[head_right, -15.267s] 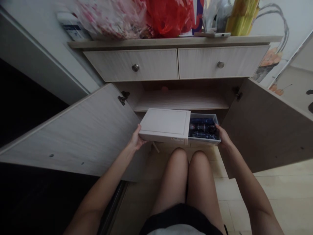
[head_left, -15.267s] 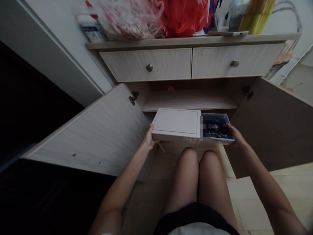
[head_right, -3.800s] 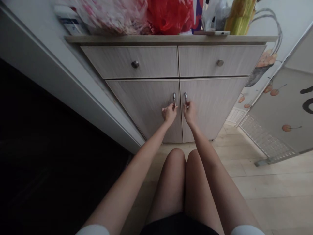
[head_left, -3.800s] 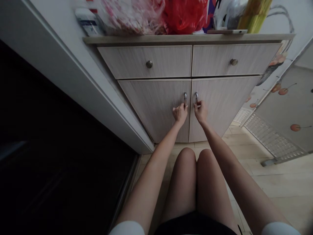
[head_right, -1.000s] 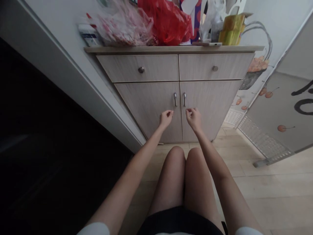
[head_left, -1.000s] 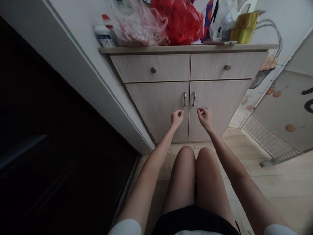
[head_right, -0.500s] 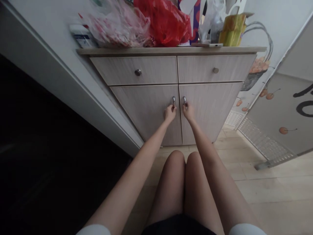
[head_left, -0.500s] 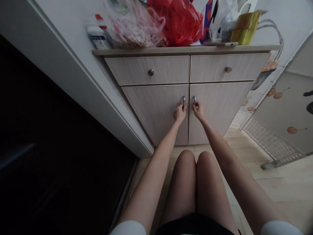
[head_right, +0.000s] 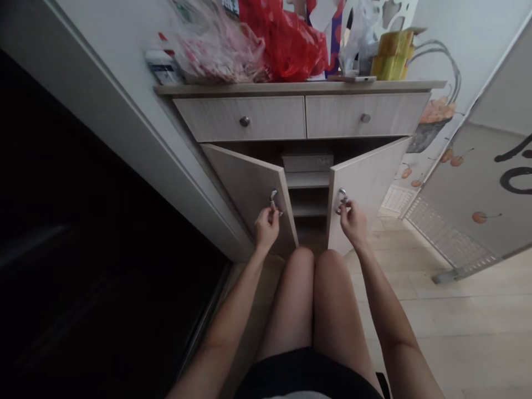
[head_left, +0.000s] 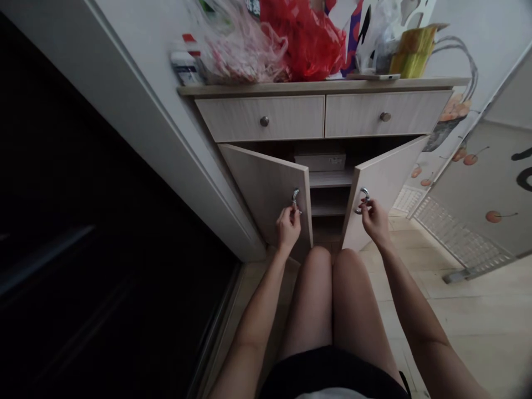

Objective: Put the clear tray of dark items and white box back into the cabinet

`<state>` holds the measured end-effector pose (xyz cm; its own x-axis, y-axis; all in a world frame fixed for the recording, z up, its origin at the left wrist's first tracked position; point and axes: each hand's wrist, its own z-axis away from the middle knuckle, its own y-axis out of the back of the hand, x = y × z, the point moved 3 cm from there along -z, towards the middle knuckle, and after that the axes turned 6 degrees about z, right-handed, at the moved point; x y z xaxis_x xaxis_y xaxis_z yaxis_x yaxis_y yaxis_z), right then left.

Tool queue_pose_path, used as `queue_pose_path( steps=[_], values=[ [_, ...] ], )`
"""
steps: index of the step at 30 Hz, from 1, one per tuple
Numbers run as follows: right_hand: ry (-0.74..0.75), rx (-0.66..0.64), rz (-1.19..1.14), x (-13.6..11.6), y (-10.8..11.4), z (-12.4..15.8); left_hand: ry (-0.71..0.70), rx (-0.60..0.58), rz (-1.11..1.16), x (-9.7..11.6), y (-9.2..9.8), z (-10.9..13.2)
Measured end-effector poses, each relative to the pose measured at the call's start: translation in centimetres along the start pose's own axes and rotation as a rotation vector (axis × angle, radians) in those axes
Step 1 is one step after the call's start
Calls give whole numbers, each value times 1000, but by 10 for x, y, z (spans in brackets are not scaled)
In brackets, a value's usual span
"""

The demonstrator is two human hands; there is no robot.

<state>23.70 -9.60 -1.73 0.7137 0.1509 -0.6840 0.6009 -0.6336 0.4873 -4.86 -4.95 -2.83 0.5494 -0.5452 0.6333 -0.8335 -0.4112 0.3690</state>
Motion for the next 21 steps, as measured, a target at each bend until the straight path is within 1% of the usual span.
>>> queue_pose_path(
  steps=[3,5,8,11,14,17,19,21],
  values=[
    [-28,32,-23,7,33,18,14,80,18,-3,30,21],
    [-51,56,-27,12,51,26,46,129,16,-8,48,33],
    [-86,102,9,23,73,34,115,220,4,-19,75,48],
    [-121,160,57,36,94,42,174,334,-35,-32,108,61],
    [-178,242,144,51,116,50,206,433,-84,-49,145,69],
    [-223,295,195,68,139,56,223,513,-116,-69,181,71],
    [-227,325,193,81,153,58,252,564,-120,-84,201,70],
    [-226,357,194,96,165,58,314,611,-106,-96,217,68]
  ],
)
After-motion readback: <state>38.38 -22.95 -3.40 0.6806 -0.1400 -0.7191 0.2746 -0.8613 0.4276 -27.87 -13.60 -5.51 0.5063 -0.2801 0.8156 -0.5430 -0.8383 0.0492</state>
